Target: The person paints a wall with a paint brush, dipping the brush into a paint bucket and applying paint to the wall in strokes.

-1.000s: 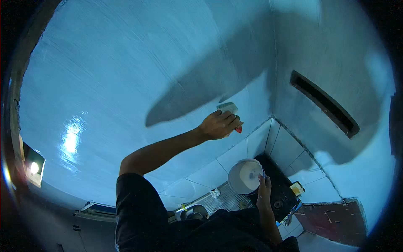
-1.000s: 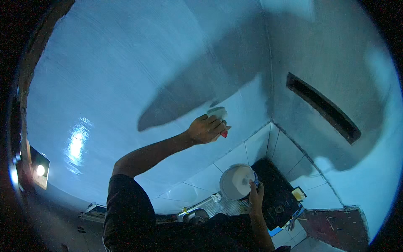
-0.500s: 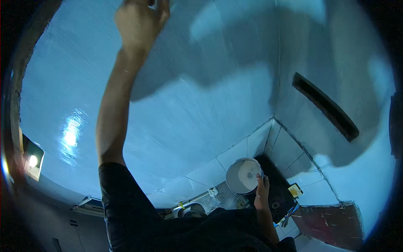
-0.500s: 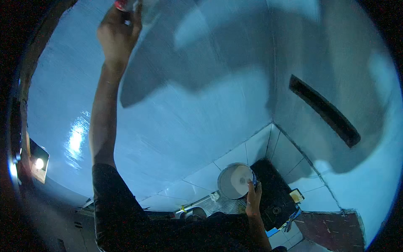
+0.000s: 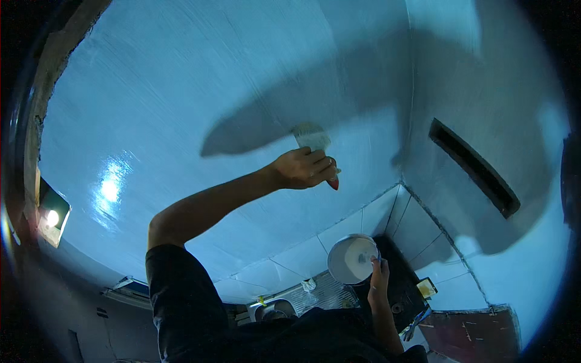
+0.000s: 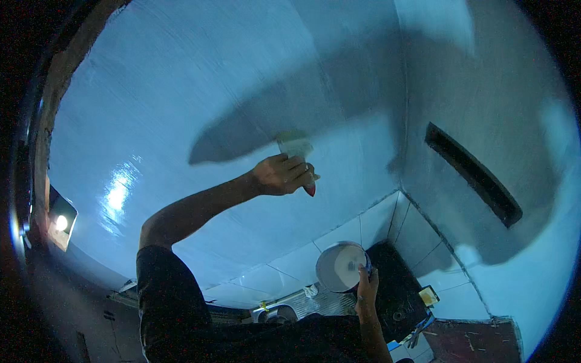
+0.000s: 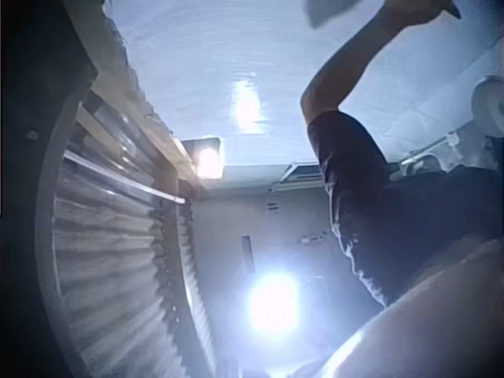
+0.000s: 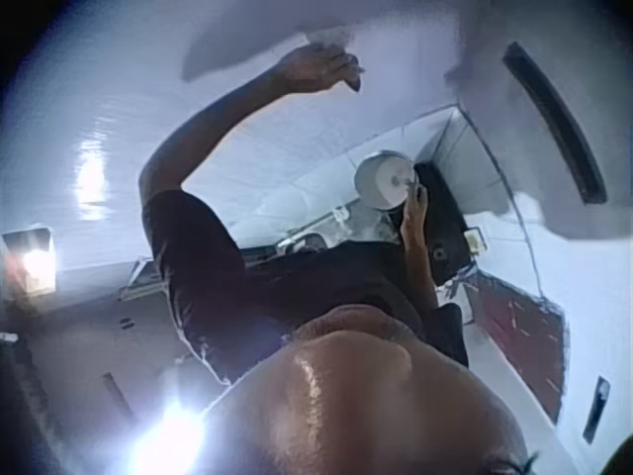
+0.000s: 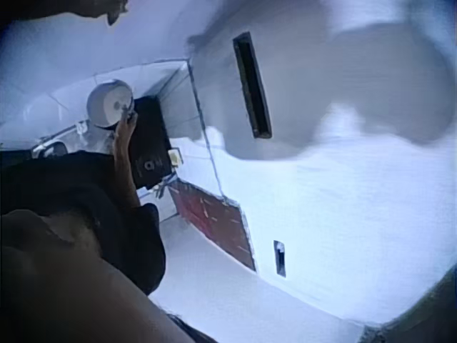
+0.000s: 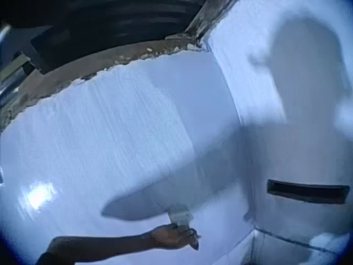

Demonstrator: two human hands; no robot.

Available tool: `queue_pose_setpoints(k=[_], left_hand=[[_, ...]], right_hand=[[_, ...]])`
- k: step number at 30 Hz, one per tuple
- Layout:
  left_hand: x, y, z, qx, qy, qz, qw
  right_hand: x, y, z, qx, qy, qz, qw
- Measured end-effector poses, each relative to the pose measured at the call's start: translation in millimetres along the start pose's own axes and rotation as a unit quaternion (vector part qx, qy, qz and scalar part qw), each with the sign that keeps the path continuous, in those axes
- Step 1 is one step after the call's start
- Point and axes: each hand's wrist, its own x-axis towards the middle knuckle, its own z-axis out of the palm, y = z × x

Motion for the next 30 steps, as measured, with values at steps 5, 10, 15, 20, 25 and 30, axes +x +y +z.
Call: queue_pose_setpoints(k=[5,10,15,20,25,30], left_hand=[[34,-22,-14,-0.118,-0.003,-0.212,0.97],[47,-125,-70,-0.016,0.191,-0.253,0.948],[83,-135,-119,0.349,0.13,-0.146,0.917],[24,-87,-34,0.255,-0.037,0.029,0.966],[11,4,12,-0.007,-0.008,-0.049,0.999],[28,-26,6,-0.076,0.066,-0.242,0.965]], right_hand=[[6,10,-7,0.013,0.037,0.043,0.998],[-5,1,-4,-0.008,-0.009,-0.018,1.0],[-11,-9,-2,-0.016,-0.04,-0.071,0.997],[-2,-2,-10,-0.072,-0.063,-0.104,0.99],[-1,-4,-15,0.007,-0.046,-0.053,0.998],[0,-7,-13,0.028,-0.017,0.009,0.999]])
